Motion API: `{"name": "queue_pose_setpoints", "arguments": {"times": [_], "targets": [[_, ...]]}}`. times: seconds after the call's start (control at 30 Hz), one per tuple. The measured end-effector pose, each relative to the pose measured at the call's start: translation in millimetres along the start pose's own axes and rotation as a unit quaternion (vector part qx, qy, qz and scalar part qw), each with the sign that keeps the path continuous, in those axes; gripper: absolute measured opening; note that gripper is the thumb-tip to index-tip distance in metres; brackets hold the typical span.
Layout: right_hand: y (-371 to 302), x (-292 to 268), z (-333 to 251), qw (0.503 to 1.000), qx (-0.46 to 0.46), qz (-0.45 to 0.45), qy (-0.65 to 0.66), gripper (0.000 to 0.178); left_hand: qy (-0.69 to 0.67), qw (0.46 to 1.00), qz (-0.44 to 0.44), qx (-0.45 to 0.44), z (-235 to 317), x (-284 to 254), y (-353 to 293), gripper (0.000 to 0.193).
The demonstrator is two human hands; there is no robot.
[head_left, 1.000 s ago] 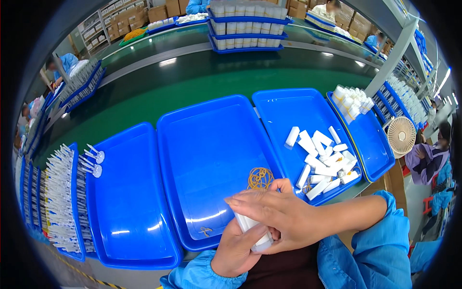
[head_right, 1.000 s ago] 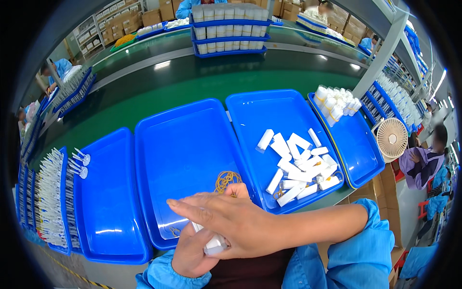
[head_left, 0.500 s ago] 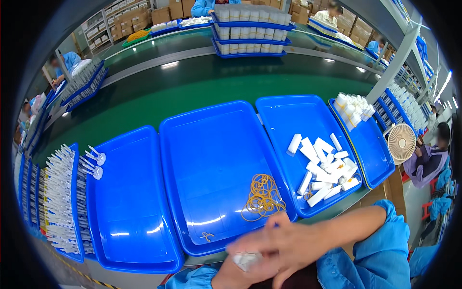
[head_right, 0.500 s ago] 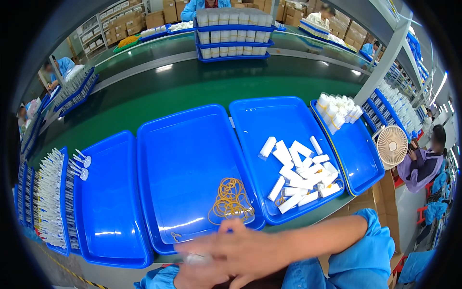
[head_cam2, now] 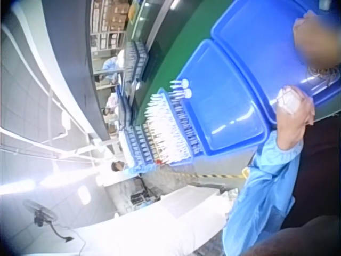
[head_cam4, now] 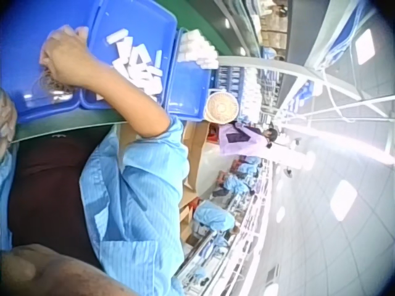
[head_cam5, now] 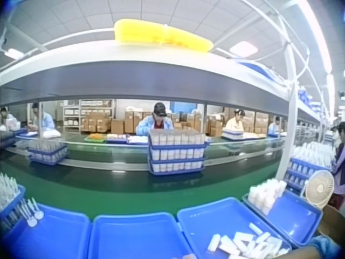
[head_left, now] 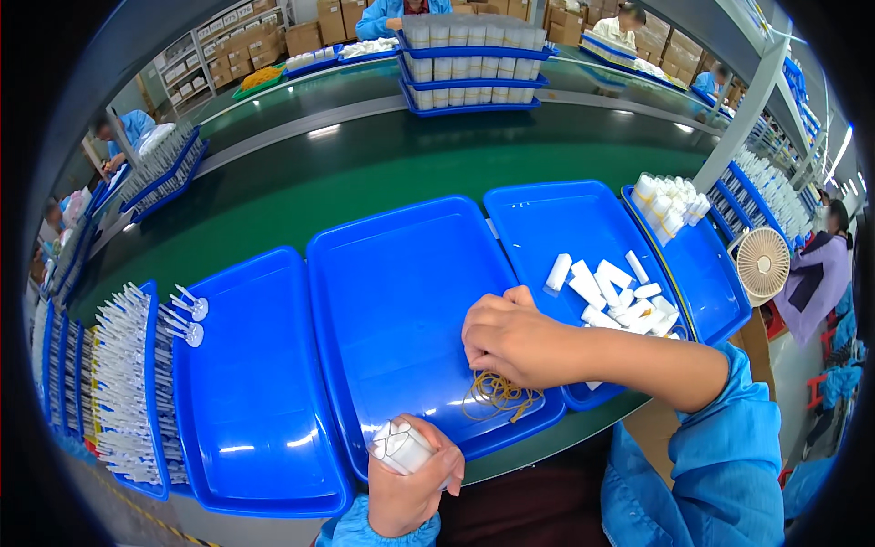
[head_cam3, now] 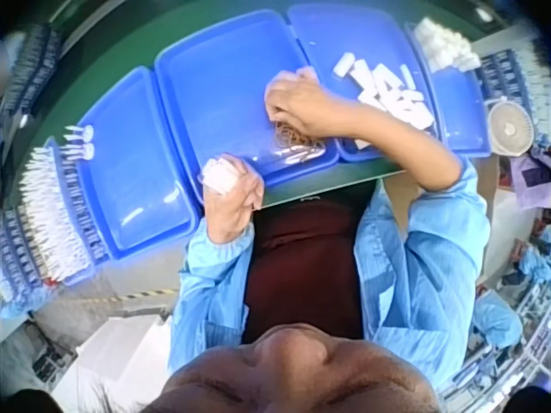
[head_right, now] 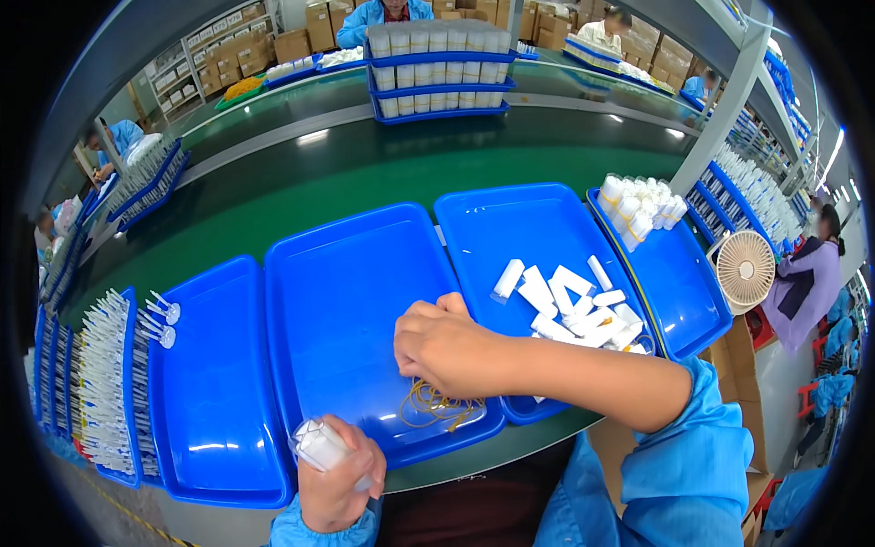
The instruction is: Bundling small white cylindrical components with yellow rubber bands in a production environment.
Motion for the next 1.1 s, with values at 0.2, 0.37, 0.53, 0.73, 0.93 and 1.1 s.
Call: {"name": "queue_pose_setpoints", "arguments": {"times": [0.2, 0.37, 0.53, 0.73, 0.93, 1.1], "targets": [[1, -8, -7, 1.0, -0.004, 0.014, -0.004, 0.013, 0.049, 0.998, 0.036, 0.022, 2, 6, 5, 0.02], [-8, 9, -1, 0.999, -0.009, -0.049, -0.006, 0.01, -0.009, 0.999, 0.023, 0.023, 0, 7, 9, 0.022], [-5, -18, -10, 1.0, 0.0, 0.029, 0.013, 0.006, 0.015, 0.997, 0.05, 0.065, 3, 4, 10, 0.024], [-6, -36, -30, 0.99, 0.03, 0.07, 0.117, 0.01, -0.002, 1.0, -0.002, 0.016, -1, 23, 14, 0.026], [-26, -16, -32, 0.78, 0.12, 0.122, 0.602, 0.026, -0.107, 0.916, -0.368, -0.121, -10, 40, 6, 0.027], [-39, -43, -43, 0.564, 0.047, 0.236, 0.79, 0.041, 0.228, 0.963, -0.112, 0.094, 4, 39, 8, 0.077]]}}
Point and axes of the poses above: each hand's wrist, its own y-axis towards the middle knuckle, its own x-axis out of the palm, z = x × y, the point moved 5 cm from there along y, towards the middle knuckle, and after that the axes turned 13 degrees about -x, right-handed, at the moved point
